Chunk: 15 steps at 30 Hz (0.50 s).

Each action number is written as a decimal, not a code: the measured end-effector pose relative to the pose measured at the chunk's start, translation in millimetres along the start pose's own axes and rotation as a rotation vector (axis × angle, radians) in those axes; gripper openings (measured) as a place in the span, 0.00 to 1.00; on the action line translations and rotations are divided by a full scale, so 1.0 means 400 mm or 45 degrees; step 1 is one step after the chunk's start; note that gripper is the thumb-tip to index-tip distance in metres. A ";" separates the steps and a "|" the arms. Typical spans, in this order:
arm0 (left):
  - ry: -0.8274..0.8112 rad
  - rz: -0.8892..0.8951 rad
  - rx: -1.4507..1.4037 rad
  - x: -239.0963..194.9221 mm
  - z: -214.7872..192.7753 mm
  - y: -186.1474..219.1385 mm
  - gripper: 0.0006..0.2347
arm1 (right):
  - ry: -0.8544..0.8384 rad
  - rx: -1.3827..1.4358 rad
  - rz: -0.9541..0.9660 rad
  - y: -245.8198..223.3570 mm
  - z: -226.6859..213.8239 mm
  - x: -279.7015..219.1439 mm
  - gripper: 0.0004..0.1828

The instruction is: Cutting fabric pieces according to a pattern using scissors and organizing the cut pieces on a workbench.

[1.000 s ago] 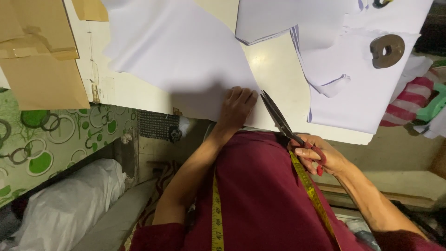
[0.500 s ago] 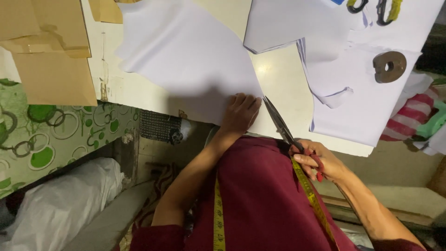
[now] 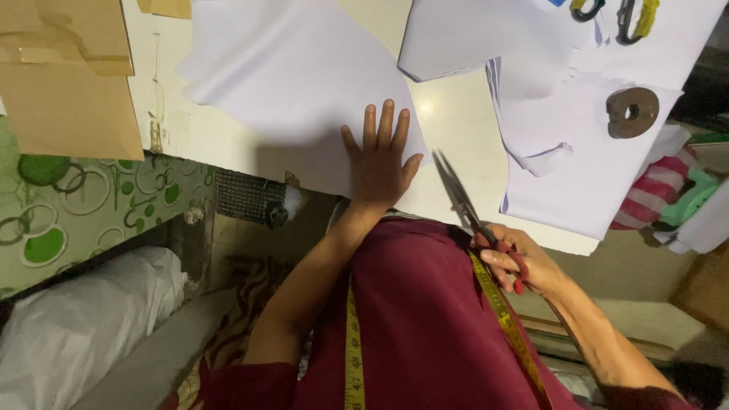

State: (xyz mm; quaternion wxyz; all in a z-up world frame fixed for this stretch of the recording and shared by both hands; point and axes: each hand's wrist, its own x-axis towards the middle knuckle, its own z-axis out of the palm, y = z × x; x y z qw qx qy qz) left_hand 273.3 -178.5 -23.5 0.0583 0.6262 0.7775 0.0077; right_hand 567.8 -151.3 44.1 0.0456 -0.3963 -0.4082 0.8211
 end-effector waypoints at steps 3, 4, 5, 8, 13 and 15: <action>0.065 0.005 -0.048 -0.001 0.000 -0.003 0.37 | -0.006 -0.003 -0.022 0.003 -0.036 -0.004 0.11; 0.067 0.002 -0.050 0.000 0.001 -0.003 0.37 | -0.006 -0.006 -0.021 0.011 -0.047 -0.005 0.11; 0.091 0.007 -0.093 0.000 0.002 -0.003 0.36 | -0.049 0.029 -0.002 0.018 -0.058 -0.006 0.12; 0.105 0.019 -0.082 0.002 0.012 -0.007 0.35 | -0.190 0.085 0.039 0.048 -0.080 0.017 0.19; 0.108 0.029 0.000 0.004 0.024 -0.009 0.34 | -0.321 0.080 0.039 0.025 -0.051 0.065 0.23; 0.133 0.035 -0.007 0.002 0.026 -0.009 0.33 | -0.253 -0.050 0.053 0.029 -0.061 0.085 0.23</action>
